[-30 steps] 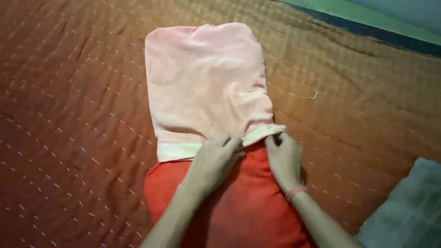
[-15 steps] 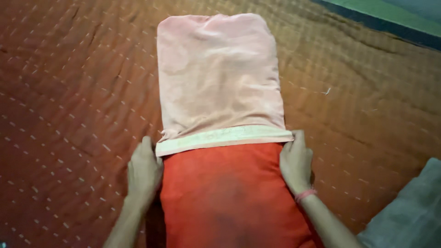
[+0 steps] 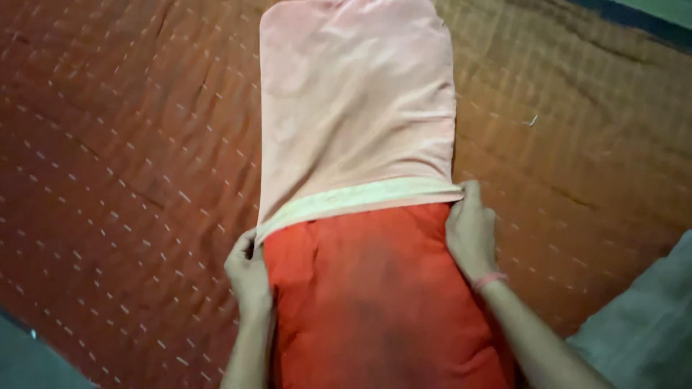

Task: The person places a red pillow on a bed, then pulls a light pink pillowcase over it, smoothing and tucking the edges. The person repeats the process with a second pillow and a patterned pillowcase, finishing by placing both covered pillows at the head of the bed.

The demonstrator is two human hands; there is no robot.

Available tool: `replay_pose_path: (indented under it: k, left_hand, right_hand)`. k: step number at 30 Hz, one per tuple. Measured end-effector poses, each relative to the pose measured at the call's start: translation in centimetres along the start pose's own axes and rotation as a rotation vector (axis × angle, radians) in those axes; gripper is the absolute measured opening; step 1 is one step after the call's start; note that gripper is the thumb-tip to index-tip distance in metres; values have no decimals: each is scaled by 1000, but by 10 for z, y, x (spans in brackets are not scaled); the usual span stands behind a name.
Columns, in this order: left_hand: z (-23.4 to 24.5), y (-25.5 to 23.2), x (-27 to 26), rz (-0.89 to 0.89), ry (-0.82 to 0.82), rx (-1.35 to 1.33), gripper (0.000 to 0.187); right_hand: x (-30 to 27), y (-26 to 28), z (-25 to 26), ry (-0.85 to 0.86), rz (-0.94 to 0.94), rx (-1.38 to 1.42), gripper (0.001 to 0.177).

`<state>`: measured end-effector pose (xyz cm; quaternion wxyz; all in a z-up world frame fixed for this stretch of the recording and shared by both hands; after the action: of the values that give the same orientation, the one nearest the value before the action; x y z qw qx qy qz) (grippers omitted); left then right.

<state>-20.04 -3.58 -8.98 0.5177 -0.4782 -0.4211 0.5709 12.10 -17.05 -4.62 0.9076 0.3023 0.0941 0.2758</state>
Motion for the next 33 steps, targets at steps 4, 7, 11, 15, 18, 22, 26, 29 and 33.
replay_pose_path:
  k: [4, 7, 11, 15, 18, 22, 26, 29, 33]
  left_hand:
    - [-4, -13, -16, 24, -104, -289, 16]
    - [-7, -24, -22, 19, -126, -240, 14]
    - [-5, -40, -36, -207, -137, 38, 10]
    - [10, -55, -56, -343, -64, 355, 10]
    - [22, -61, -78, -476, 57, 481, 12]
    - [31, -66, -97, -389, 123, 535, 11]
    - [23, -82, -94, -519, 57, 620, 25]
    - [4, -101, -84, -792, -29, 649, 39]
    - [-56, -118, -63, -924, 270, 606, 36]
  right_hand:
    - [-9, 14, 7, -98, 38, -4, 27]
    - [-40, 43, 18, -221, 306, -56, 35]
    - [-126, 100, 2, 153, 759, -82, 40]
    - [-168, 130, -12, 277, 739, -165, 55]
    - [-165, 129, -13, 248, 737, -189, 51]
    - [-162, 129, -15, 328, 721, -248, 50]
    - [-158, 124, -13, 340, 738, -184, 52]
    - [-148, 105, -4, 305, 623, -33, 58]
    - [-118, 71, 16, 48, 319, -91, 79]
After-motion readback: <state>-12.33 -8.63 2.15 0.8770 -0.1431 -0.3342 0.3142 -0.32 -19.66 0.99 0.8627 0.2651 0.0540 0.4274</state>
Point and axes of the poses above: each hand's wrist, its own x-axis towards the middle knuckle, its own z-axis out of the back of the hand, y = z × x, the point moved 1 cm from there along x, towards the middle knuckle, and after that the axes turned 8 degrees about -z, right-handed, at the moved point
